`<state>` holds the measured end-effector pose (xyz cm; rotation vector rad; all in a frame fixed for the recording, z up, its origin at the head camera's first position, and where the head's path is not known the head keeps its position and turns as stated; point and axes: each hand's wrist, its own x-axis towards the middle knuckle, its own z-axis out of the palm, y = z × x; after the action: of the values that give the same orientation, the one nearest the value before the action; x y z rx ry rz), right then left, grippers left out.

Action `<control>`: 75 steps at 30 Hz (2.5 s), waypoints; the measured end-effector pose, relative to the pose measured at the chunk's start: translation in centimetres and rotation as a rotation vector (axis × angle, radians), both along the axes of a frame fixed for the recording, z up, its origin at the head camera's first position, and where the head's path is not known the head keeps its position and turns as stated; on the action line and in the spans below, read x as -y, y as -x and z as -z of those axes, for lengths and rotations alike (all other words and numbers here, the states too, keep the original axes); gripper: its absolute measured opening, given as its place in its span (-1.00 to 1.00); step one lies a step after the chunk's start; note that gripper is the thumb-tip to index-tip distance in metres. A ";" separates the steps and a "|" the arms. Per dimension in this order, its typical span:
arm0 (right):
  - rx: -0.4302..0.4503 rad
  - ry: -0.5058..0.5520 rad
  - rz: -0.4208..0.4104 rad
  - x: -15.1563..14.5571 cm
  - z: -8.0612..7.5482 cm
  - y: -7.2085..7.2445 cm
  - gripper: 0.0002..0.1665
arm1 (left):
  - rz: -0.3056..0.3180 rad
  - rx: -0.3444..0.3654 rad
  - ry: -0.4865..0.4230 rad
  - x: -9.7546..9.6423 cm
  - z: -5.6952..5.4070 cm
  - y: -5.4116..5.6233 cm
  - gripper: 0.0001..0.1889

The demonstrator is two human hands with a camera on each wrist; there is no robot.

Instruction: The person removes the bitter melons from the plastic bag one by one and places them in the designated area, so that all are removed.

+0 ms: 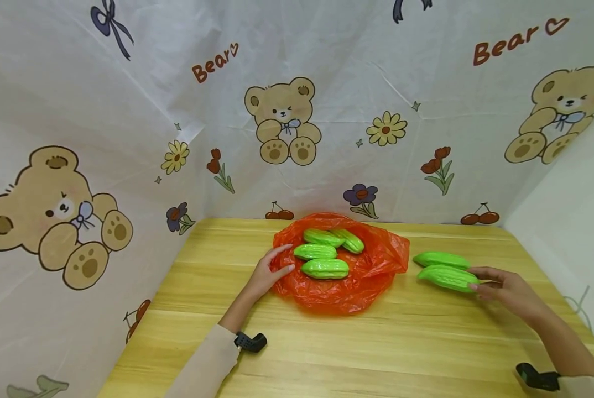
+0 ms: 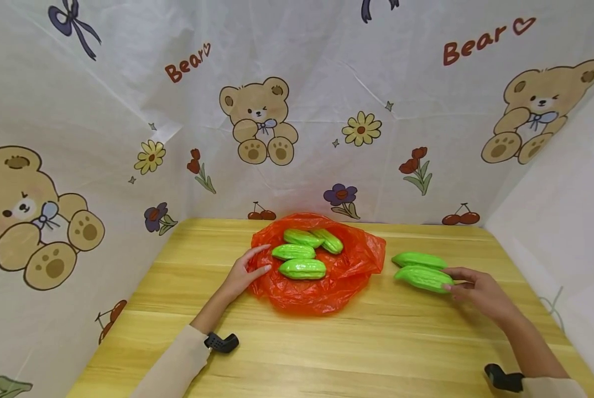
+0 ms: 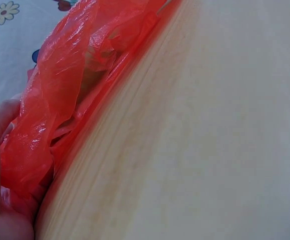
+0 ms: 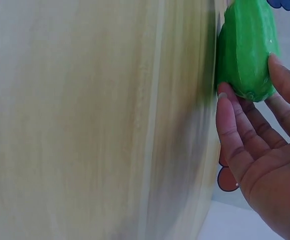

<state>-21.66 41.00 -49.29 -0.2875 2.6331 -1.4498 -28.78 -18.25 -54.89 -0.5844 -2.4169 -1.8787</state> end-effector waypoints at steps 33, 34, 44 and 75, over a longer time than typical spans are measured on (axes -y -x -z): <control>0.049 -0.049 0.026 0.2 0.5 0.6 -0.28 | -0.007 0.002 0.004 0.0 -0.1 0.0 -0.39; 0.049 -0.050 0.032 0.2 0.5 0.6 -0.28 | -0.006 0.003 0.003 0.0 -0.1 0.0 -0.38; 0.019 -0.021 0.045 0.0 0.3 0.2 -0.30 | 0.002 0.004 -0.001 -0.1 -0.1 0.0 -0.38; -0.328 -0.210 0.144 4.8 -6.5 -2.5 -0.49 | -0.007 0.016 0.001 -0.1 -0.1 -0.1 -0.40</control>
<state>-19.17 36.17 -42.77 -0.3462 3.0991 -1.2379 -28.67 -18.16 -54.82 -0.5624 -2.4267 -1.8868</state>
